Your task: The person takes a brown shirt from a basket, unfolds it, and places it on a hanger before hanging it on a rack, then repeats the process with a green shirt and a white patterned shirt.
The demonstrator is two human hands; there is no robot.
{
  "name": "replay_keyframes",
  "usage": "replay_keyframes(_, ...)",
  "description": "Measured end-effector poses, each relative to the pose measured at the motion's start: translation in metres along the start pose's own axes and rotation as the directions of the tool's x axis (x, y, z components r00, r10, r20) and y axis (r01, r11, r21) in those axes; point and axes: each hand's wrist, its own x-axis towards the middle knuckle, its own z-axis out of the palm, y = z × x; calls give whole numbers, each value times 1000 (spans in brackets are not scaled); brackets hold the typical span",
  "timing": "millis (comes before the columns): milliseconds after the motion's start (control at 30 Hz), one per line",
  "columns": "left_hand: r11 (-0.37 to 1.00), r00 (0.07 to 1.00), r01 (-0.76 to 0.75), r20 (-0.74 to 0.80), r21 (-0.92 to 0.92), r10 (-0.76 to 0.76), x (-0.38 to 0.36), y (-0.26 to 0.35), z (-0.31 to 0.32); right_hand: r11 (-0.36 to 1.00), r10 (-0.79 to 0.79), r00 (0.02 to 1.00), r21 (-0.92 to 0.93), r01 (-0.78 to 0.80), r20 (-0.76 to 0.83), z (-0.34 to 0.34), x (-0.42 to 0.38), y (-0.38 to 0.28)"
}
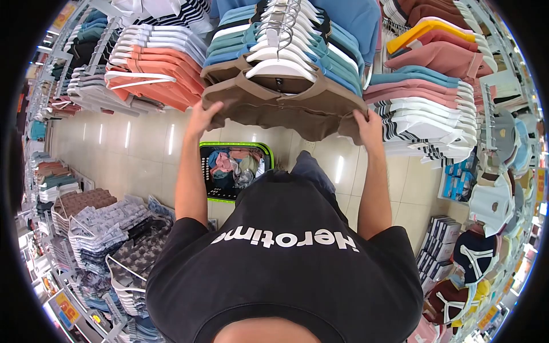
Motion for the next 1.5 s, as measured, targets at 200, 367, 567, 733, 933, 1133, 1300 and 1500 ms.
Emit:
replay_keyframes(200, 959, 976, 165, -177, 232, -125, 13, -59, -9, 999, -40, 993, 27, 37, 111, 24, -4, 38)
replay_keyframes(367, 970, 941, 101, -339, 221, -20, 19, -71, -9, 991, 21, 996, -133, -32, -90, 26, -2, 22)
replay_keyframes(567, 958, 857, 235, -501, 162, -125, -24, -129, -2, 989, 135, 978, -46, -143, -158, 58, -15, 92)
replay_keyframes(733, 884, 696, 325, -548, -336, -464, -104, -199, 13, 710, 702, 694, -78, -700, 159, 97, -48, 157)
replay_keyframes(933, 626, 527, 525, -358, -576, -771, -213, -223, 61, 915, 402, 622, -286, -283, 672, 147, -62, 163)
replay_keyframes(1133, 576, 347, 473, -460, -666, -817, -281, -221, 93, 945, 267, 485, -326, 40, 833, 200, -11, 158)
replay_keyframes(1300, 608, 183, 296, -581, -737, -793, -323, -216, 127, 906, 390, 300, -421, 46, 871, 243, 8, 112)
replay_keyframes(1500, 564, 104, 248, -558, -787, -823, -355, -211, 176, 903, 414, 333, -429, -31, 847, 286, -9, 124)
